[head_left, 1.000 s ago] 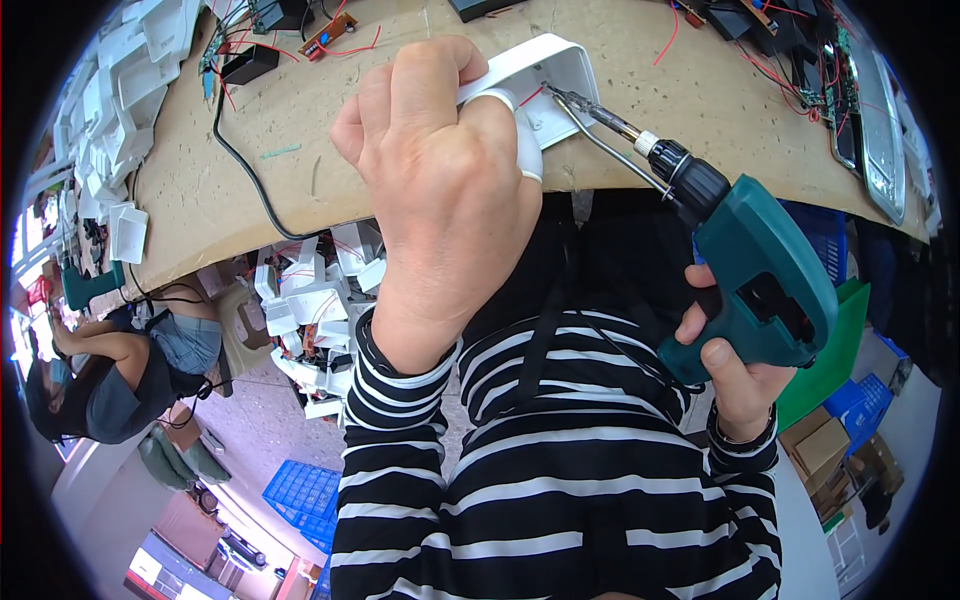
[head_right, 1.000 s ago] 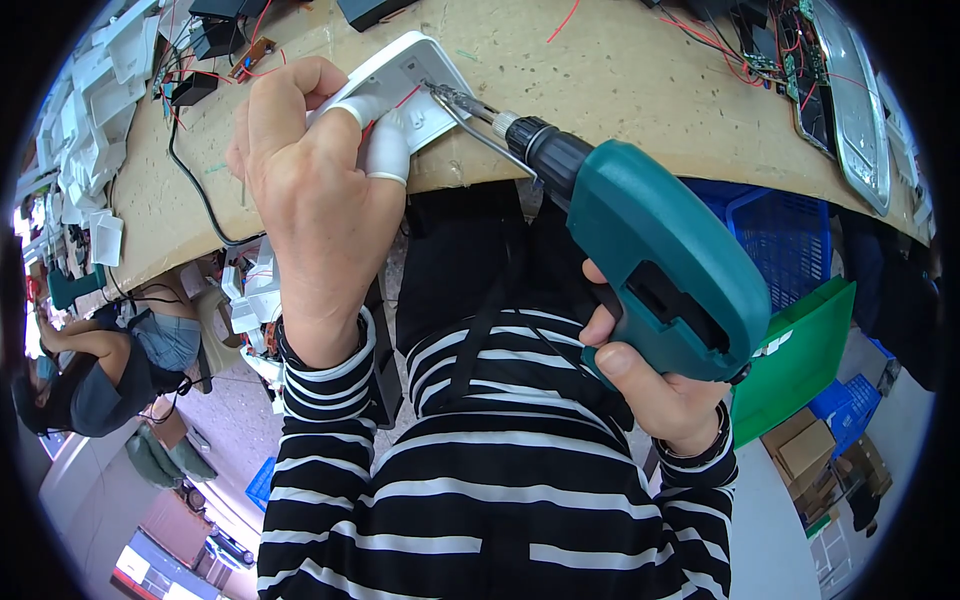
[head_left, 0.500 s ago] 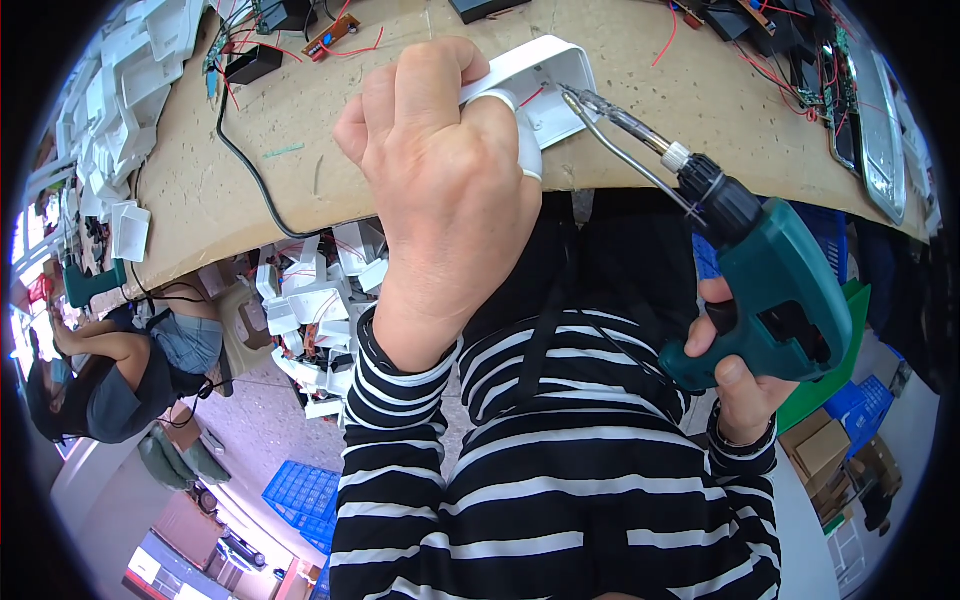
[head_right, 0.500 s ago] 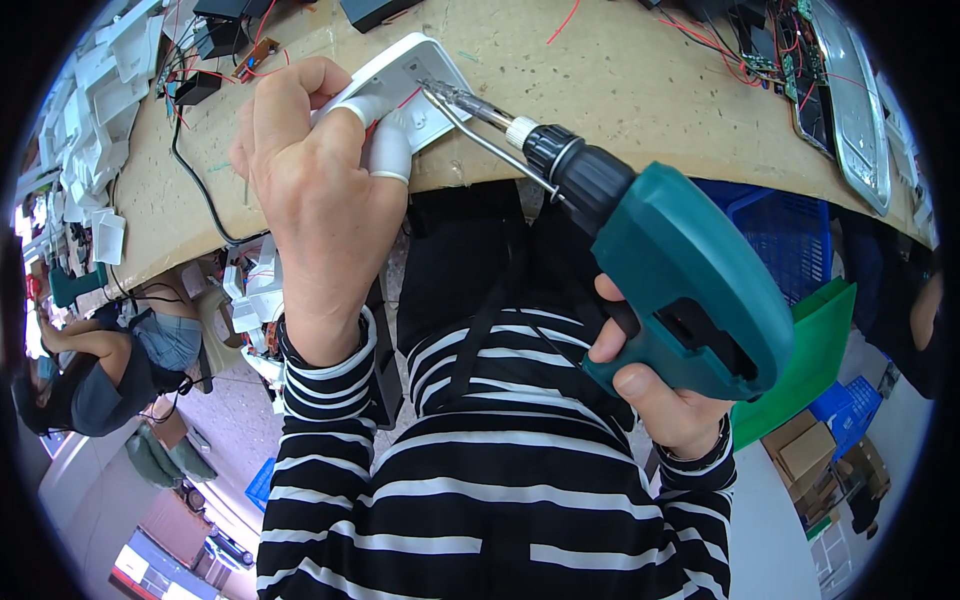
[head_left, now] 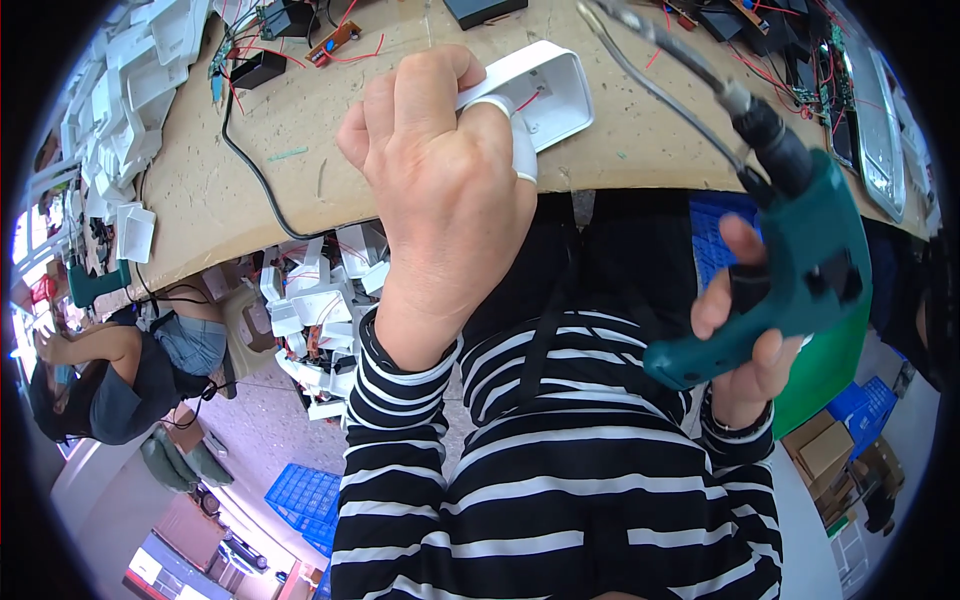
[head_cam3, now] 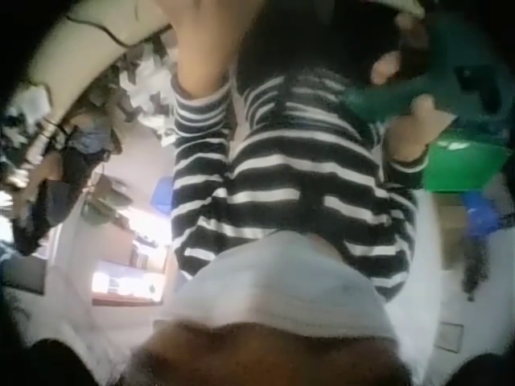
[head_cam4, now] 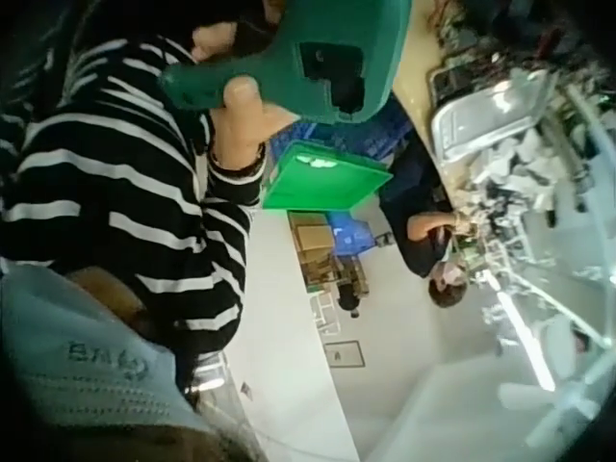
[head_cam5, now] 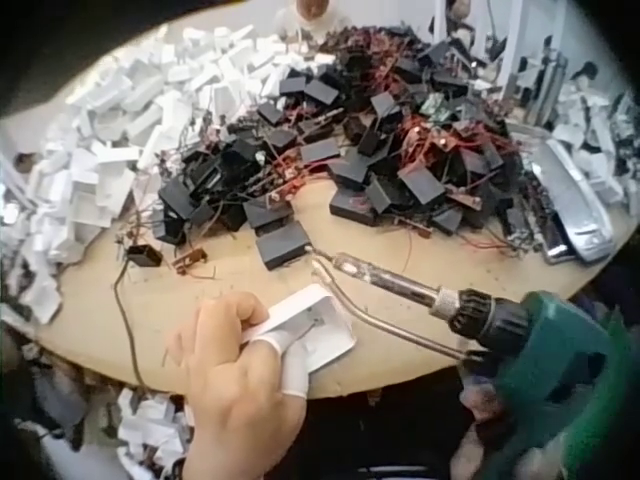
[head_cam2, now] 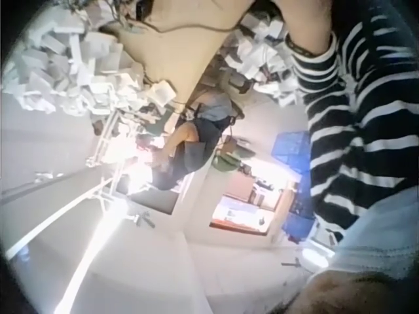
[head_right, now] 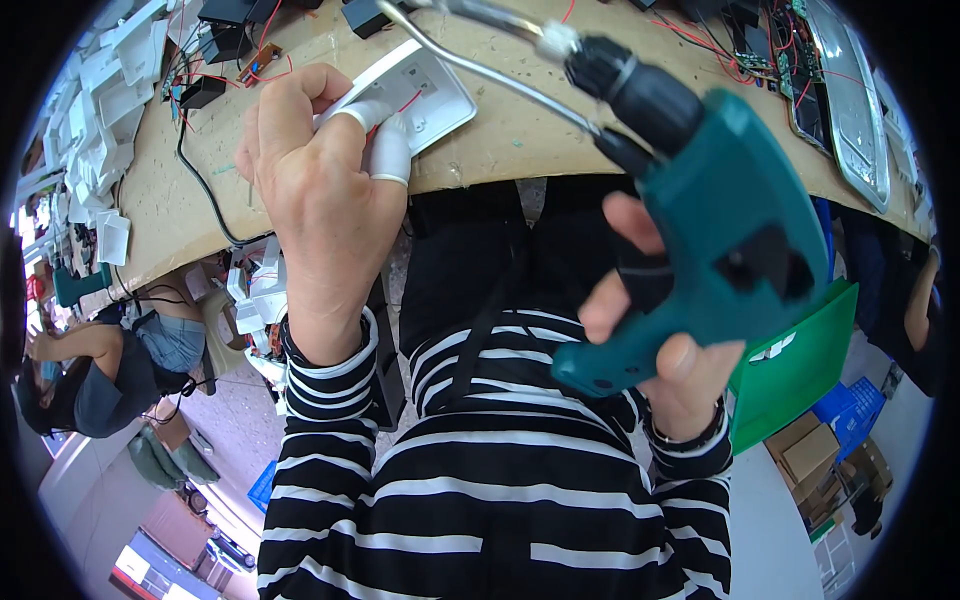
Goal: Soldering wires to electronic components inside a white plastic housing.
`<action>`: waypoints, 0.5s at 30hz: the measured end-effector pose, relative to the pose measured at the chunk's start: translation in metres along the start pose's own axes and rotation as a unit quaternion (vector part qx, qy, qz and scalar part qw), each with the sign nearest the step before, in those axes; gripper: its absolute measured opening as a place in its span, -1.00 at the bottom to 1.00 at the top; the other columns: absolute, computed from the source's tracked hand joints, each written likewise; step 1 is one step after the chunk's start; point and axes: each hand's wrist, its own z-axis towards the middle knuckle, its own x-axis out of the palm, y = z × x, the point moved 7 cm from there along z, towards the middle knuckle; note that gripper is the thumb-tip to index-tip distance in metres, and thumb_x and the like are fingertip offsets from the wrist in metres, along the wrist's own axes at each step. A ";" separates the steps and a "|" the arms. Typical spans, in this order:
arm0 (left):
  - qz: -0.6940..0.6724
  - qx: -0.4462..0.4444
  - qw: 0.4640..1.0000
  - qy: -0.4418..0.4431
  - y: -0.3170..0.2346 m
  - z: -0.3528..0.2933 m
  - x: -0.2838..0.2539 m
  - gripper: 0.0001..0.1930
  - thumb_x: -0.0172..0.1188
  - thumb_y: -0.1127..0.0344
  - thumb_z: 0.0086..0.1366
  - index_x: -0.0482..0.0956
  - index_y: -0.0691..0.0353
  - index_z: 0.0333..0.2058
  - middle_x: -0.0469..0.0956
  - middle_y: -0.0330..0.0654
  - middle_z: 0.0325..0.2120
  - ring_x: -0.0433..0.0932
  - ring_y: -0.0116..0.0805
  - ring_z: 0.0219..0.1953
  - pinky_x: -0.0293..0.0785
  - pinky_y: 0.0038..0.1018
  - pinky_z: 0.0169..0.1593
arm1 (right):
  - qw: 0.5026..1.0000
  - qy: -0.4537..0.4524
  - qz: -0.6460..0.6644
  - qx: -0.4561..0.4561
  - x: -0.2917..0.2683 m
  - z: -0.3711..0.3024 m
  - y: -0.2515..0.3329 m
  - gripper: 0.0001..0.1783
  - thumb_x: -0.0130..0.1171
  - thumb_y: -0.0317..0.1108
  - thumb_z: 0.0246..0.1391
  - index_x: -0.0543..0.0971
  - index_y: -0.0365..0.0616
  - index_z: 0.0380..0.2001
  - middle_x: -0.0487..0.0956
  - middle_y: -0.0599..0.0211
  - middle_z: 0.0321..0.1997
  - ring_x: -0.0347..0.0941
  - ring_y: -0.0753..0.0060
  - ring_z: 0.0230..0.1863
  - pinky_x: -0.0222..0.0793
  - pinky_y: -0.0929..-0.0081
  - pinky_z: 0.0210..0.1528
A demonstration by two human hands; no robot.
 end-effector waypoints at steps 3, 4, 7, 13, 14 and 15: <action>-0.003 -0.004 1.000 0.007 0.000 -0.001 0.000 -0.92 0.10 0.53 -0.31 0.37 0.33 -0.74 0.41 -0.13 -0.32 0.32 -0.19 -0.28 0.08 -0.32 -0.15 | 0.985 -0.016 0.173 -0.010 0.015 0.026 -0.014 -0.18 0.19 -0.16 0.01 0.05 -0.37 0.18 0.18 -0.20 0.19 0.44 0.03 -0.04 0.49 0.37 -0.14; 0.000 -0.005 1.000 0.004 0.000 -0.002 0.000 -0.92 0.11 0.53 -0.31 0.37 0.33 -0.74 0.41 -0.13 -0.32 0.31 -0.19 -0.29 0.08 -0.32 -0.15 | 0.985 -0.016 0.174 -0.011 0.017 0.035 -0.018 -0.18 0.19 -0.16 0.01 0.05 -0.37 0.18 0.18 -0.20 0.19 0.44 0.03 -0.04 0.49 0.37 -0.14; 0.015 -0.009 1.000 0.015 -0.002 0.000 -0.001 -0.89 0.19 0.48 -0.25 0.45 0.34 -0.68 0.42 -0.16 -0.32 0.34 -0.20 -0.29 0.11 -0.32 -0.15 | 0.980 0.071 0.186 0.006 0.036 0.057 -0.026 -0.20 0.00 -0.15 0.13 -0.13 -0.28 0.25 -0.09 -0.24 0.30 0.11 -0.07 0.25 0.30 0.30 0.15; 0.023 -0.020 0.999 0.024 -0.001 -0.002 -0.004 -0.85 0.28 0.44 -0.20 0.55 0.35 -0.58 0.43 -0.17 -0.31 0.36 -0.20 -0.27 0.12 -0.33 -0.12 | 0.972 0.033 0.229 0.041 0.049 0.072 -0.040 -0.22 -0.01 -0.16 0.12 -0.09 -0.32 0.24 -0.04 -0.25 0.29 -0.06 -0.17 0.31 -0.01 0.16 0.31; 0.020 -0.021 0.999 0.027 -0.001 -0.002 -0.004 -0.85 0.28 0.44 -0.20 0.56 0.35 -0.57 0.43 -0.17 -0.30 0.36 -0.20 -0.25 0.11 -0.33 -0.12 | 0.972 0.033 0.229 0.041 0.051 0.072 -0.040 -0.22 -0.01 -0.16 0.12 -0.09 -0.32 0.24 -0.04 -0.25 0.29 -0.06 -0.17 0.31 -0.01 0.16 0.31; 0.020 -0.020 0.999 0.027 -0.002 -0.003 -0.003 -0.85 0.28 0.44 -0.20 0.56 0.35 -0.57 0.43 -0.17 -0.30 0.36 -0.20 -0.25 0.11 -0.33 -0.12 | 0.971 0.020 0.236 0.041 0.051 0.072 -0.040 -0.23 -0.01 -0.17 0.12 -0.08 -0.32 0.24 -0.03 -0.25 0.28 -0.07 -0.16 0.31 -0.03 0.16 0.32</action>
